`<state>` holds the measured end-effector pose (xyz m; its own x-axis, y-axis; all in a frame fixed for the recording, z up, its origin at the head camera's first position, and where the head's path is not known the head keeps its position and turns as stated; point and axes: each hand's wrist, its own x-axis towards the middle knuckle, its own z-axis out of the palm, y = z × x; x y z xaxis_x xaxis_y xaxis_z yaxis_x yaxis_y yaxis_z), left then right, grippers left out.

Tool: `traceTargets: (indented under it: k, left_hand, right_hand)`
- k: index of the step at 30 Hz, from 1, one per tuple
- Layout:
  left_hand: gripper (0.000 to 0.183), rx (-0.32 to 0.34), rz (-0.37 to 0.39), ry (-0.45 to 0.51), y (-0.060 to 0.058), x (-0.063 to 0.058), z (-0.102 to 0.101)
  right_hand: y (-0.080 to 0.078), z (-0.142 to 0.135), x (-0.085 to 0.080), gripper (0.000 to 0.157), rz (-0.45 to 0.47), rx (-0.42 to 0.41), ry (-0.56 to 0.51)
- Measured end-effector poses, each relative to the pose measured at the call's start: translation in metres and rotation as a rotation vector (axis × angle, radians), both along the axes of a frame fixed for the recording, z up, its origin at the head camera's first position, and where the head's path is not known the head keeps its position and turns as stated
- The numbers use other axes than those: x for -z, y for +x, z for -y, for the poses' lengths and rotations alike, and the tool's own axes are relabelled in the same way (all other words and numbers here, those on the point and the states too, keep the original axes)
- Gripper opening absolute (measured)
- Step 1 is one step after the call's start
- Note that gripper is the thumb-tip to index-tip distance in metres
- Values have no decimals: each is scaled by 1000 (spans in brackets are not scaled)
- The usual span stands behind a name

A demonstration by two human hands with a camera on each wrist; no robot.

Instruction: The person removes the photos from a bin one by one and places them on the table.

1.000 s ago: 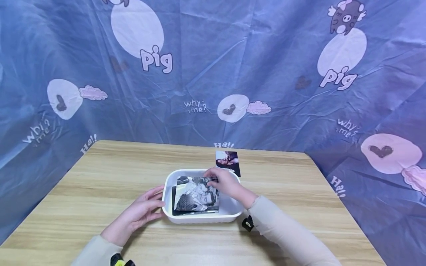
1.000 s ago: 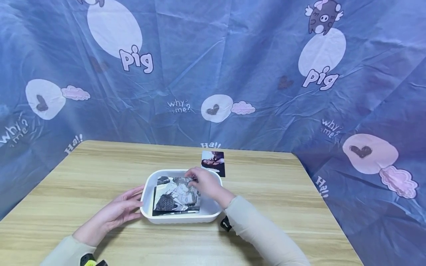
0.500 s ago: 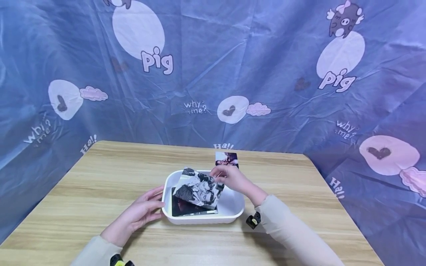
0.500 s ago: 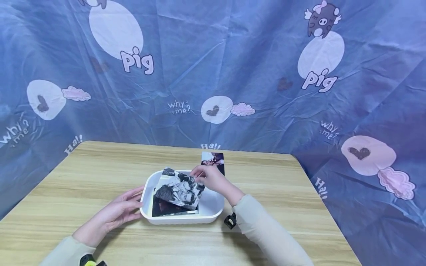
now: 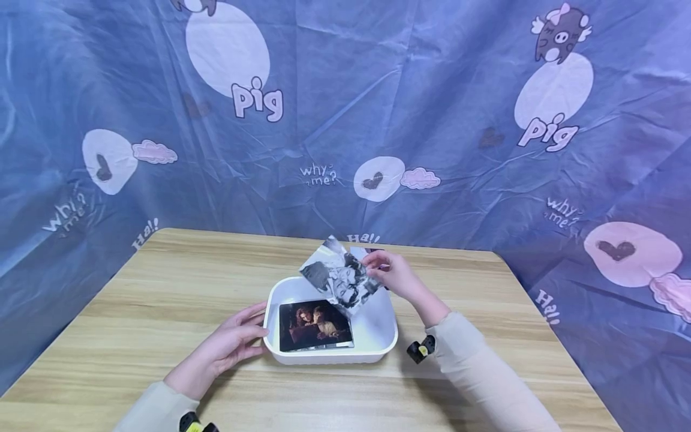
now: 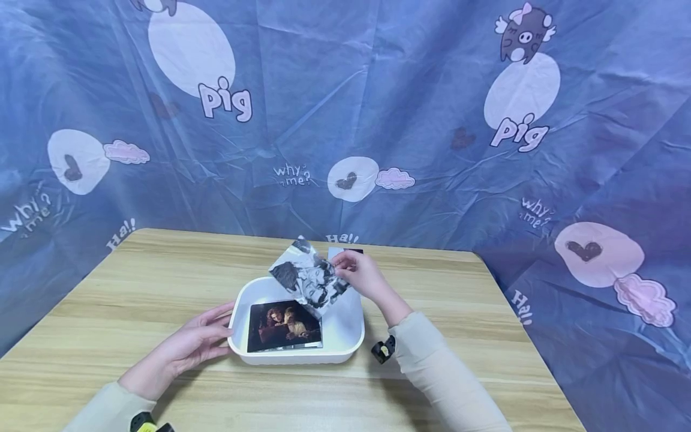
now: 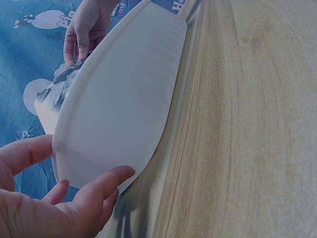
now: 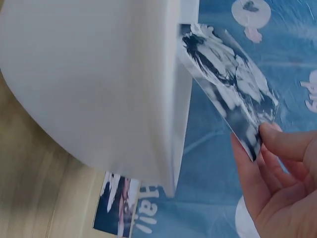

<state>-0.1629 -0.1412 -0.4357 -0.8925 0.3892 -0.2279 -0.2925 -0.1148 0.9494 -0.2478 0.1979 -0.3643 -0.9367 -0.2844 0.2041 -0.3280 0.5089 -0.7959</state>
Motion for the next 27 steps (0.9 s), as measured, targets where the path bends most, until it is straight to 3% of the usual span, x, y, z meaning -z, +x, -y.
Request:
traceTargets:
  k: [7,13,21,27]
  left_hand:
    - [83,-7,5,9,0,1,0]
    - [82,1,2,12,-1,1,-2]
    - [82,-2,4,20,-2,2,-2]
    - [82,-3,6,28,-1,2,0]
  right_hand:
    - [-15,-21,-1,24,148,208,-146]
    - [-24,-47,2,32,235,237,-335]
    - [-32,-77,13,26,350,304,-624]
    - [-39,-96,23,22,396,370,-756]
